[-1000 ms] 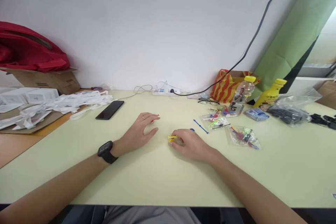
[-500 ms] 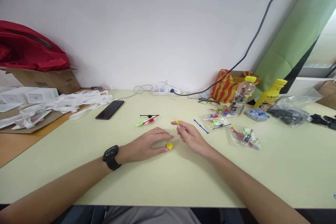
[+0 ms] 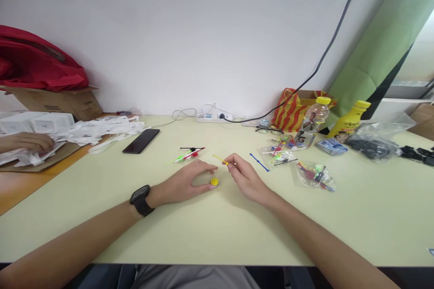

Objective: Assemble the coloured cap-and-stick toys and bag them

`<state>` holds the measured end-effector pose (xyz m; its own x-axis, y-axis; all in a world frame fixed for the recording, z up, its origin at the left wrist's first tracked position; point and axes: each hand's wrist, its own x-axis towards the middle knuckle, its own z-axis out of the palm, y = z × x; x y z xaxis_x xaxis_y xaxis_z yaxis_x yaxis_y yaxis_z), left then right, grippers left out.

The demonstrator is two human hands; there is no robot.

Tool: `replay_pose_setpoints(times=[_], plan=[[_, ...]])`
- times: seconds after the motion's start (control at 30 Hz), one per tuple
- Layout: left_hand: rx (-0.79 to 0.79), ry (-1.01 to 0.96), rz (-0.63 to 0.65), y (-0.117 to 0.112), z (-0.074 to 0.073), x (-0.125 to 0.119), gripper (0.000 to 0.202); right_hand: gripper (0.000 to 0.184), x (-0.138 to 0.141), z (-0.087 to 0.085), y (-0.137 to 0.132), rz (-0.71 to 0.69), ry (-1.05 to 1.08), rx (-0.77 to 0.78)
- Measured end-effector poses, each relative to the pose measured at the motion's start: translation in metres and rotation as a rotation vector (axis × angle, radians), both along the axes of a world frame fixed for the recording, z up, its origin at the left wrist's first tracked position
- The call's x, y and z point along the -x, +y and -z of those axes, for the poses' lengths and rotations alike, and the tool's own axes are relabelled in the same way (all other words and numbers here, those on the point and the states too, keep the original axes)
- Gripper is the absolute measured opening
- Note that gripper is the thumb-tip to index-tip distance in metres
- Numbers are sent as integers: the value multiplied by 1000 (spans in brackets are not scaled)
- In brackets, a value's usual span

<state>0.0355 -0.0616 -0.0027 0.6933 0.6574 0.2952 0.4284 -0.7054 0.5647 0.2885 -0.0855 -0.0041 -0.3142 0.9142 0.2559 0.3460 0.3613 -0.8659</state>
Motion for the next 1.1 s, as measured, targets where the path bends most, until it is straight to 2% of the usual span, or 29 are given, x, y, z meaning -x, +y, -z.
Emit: replay_pose_setpoints(times=[0.1,0.23,0.37,0.6,0.83,1.1], plan=[[34,-23,-48,-1,1,-1,63,22,5,1,0,-51,-54,-120],[63,-95,-62,-1,4,-3,70,28,10,8,1,-144,-128,-206],[85,-115,-38,0,5,-3,60,26,12,15,2,-162,-127,-226],[94,-94,8,-2,-2,-4,25,18,12,17,3,-140,-89,-109],[40,-77,15,1,3,-4,17,17,10,18,4,-136,-152,-153],[-26,-16,-11,4,5,-4,13,17,12,24,5,-122,-121,-192]])
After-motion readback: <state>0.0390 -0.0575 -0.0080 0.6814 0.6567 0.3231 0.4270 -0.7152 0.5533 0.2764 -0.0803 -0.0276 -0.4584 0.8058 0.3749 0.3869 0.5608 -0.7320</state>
